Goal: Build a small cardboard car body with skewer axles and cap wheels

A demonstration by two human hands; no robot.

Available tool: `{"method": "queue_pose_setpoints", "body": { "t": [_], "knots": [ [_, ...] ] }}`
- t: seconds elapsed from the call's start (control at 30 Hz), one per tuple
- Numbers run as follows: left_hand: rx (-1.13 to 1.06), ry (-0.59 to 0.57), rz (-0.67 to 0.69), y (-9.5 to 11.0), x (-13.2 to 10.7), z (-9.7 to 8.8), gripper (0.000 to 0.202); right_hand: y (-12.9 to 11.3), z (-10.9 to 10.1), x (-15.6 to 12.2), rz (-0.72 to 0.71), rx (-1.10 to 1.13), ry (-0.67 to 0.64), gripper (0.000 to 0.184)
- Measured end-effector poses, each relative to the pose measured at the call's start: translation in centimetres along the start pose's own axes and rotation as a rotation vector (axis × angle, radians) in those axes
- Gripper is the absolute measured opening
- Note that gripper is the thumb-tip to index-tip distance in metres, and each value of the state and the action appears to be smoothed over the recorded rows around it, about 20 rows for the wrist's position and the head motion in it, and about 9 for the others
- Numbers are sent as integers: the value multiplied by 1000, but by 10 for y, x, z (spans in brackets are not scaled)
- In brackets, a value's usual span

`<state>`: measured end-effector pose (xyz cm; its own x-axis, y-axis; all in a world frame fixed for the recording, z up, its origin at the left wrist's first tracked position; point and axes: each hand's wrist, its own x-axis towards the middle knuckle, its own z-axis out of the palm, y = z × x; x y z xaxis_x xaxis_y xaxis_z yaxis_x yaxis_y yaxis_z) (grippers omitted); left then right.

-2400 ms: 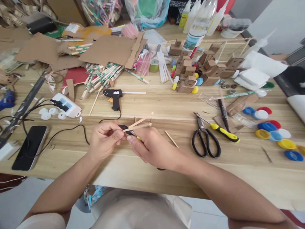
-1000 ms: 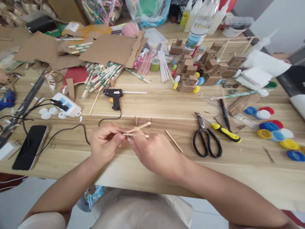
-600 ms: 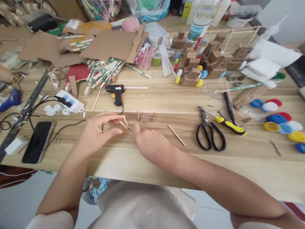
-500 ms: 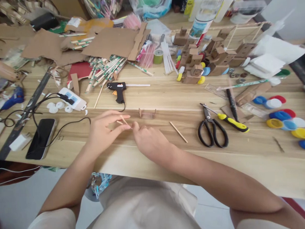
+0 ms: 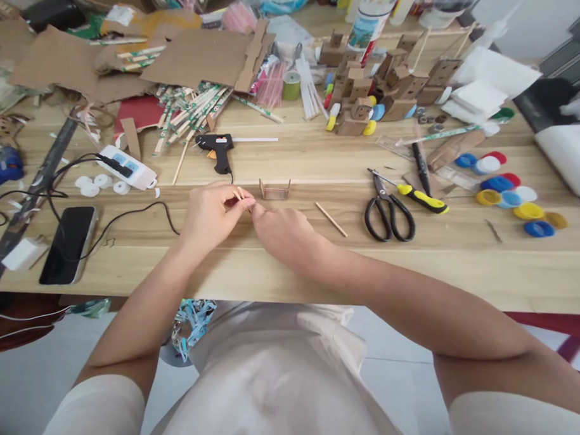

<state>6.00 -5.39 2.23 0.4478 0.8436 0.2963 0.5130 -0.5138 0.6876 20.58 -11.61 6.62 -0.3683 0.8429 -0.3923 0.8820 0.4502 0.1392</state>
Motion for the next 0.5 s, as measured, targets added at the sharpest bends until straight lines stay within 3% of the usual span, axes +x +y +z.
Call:
{"method": "queue_pose_setpoints", "body": {
  "t": [0.27, 0.4, 0.5],
  "knots": [
    [32, -4, -25, 1, 5, 2, 19, -5, -1, 4, 9, -63, -60, 49],
    [-52, 27, -39, -3, 5, 0, 17, -4, -1, 5, 3, -58, -58, 45],
    [-189, 80, -124, -11, 3, -7, 15, -1, 2, 2, 2, -16, -54, 38]
  ]
}}
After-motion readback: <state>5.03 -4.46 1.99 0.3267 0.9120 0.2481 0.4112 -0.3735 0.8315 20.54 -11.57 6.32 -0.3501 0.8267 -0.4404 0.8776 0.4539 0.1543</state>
